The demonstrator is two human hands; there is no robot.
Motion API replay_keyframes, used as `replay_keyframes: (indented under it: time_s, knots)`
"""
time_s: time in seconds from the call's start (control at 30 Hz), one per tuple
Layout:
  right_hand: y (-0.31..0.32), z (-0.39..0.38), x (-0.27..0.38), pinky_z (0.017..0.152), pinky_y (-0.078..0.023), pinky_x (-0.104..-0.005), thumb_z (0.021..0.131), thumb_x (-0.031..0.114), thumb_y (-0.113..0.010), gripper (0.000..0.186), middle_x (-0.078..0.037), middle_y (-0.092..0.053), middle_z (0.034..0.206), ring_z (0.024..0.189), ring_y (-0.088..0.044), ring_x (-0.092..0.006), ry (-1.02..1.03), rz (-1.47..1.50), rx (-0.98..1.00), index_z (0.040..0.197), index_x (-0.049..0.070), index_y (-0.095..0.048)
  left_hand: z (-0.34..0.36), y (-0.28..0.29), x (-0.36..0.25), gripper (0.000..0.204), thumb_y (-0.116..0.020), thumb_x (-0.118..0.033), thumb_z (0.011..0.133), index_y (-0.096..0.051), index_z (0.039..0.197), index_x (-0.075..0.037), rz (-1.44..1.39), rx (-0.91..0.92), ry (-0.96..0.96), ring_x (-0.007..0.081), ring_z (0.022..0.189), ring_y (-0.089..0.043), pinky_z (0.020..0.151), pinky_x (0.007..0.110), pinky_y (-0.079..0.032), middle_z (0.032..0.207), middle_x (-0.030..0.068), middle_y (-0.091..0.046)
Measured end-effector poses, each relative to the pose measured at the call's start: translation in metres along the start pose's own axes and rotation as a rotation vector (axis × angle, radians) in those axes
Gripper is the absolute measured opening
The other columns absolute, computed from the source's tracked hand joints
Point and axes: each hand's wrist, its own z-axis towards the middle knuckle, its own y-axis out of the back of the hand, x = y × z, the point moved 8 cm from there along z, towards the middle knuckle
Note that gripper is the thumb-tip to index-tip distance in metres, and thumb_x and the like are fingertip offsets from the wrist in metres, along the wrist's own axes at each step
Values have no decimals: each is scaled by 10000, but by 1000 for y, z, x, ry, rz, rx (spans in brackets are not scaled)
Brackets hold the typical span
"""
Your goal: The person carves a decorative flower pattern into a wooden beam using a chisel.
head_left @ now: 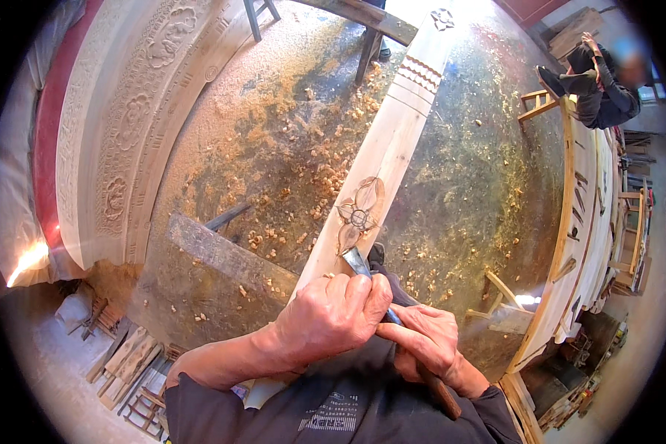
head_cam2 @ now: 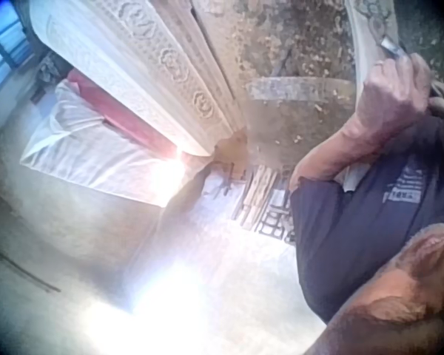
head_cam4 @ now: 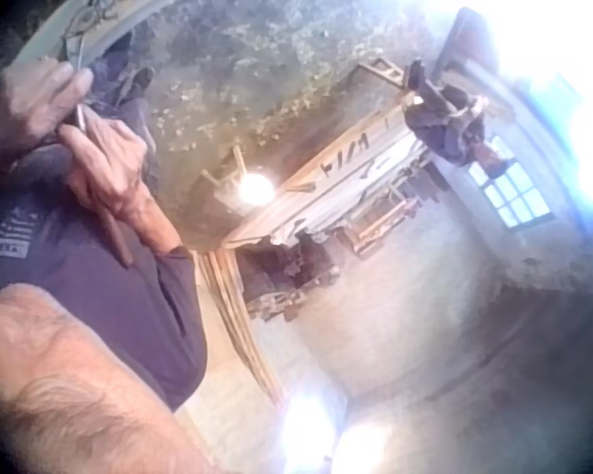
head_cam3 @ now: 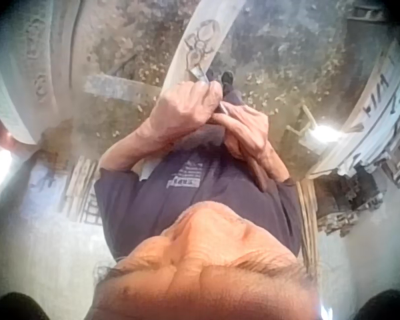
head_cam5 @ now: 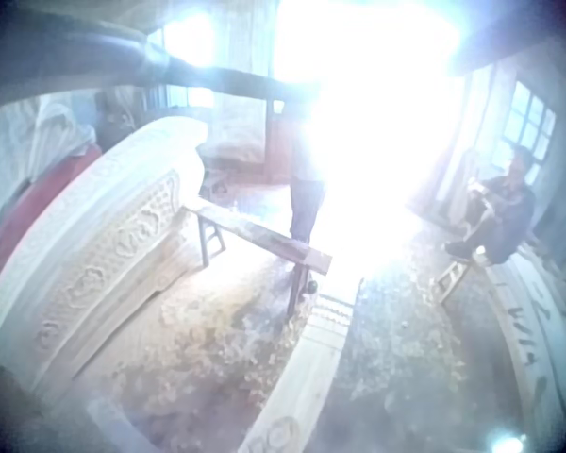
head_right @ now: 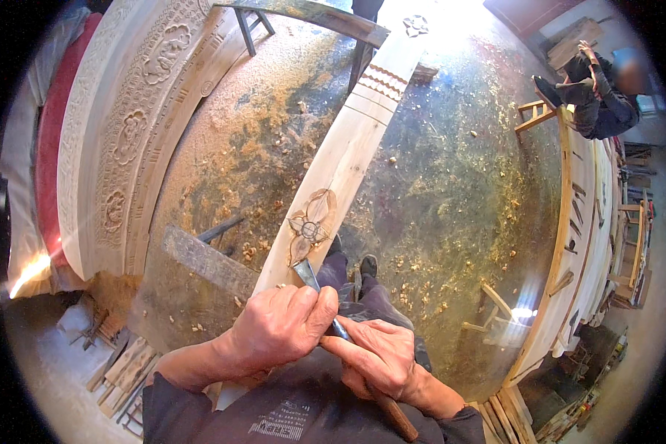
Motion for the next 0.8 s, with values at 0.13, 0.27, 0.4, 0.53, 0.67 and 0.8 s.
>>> replay_keyframes:
  time_s: [0.13,0.27,0.4,0.53,0.67,0.8]
  knots:
    - [9,0,11,831,-678,-425,777,-25,-767,452,-278,-789,1151,967,-824,-338,40,18,-14,1228,-47,-786,1,11,-4,354,-722,-137,868,-687,1180,26,3,-69,-44,125,604,-557,500,296,-434,767,9,-478]
    - [14,-14,10,814,-679,-415,785,-7,-775,490,-259,-795,1128,953,-824,-331,-13,-81,-49,1273,-55,-781,2,11,-12,323,-725,-132,869,-716,1153,20,22,-111,-150,106,595,-536,493,282,-410,746,-7,-483]
    - [10,-17,6,786,-681,-401,795,-35,-736,461,-249,-802,1096,895,-826,-325,-33,-69,-60,1253,-51,-792,2,3,-12,306,-727,-139,869,-725,1133,15,38,-95,-149,100,585,-530,486,279,-398,728,-19,-476]
    - [10,-13,9,779,-679,-401,792,-36,-748,461,-251,-801,1096,895,-826,-325,-14,-83,-38,1251,-43,-794,0,3,-13,302,-727,-139,867,-724,1127,15,48,-91,-140,100,585,-536,486,276,-407,715,-21,-473]
    - [11,-12,8,772,-678,-407,774,-41,-755,469,-250,-803,1088,873,-825,-325,-11,-56,-51,1242,-37,-798,-1,5,-13,290,-722,-134,877,-714,1124,17,31,-77,-135,101,590,-545,492,280,-423,730,-15,-484]
    - [11,-7,6,733,-667,-387,766,-69,-737,459,-250,-807,1087,833,-822,-313,-31,-49,-67,1218,-32,-805,2,4,-9,290,-718,-130,883,-701,1130,19,10,-56,-84,107,592,-548,496,290,-430,753,-6,-492]
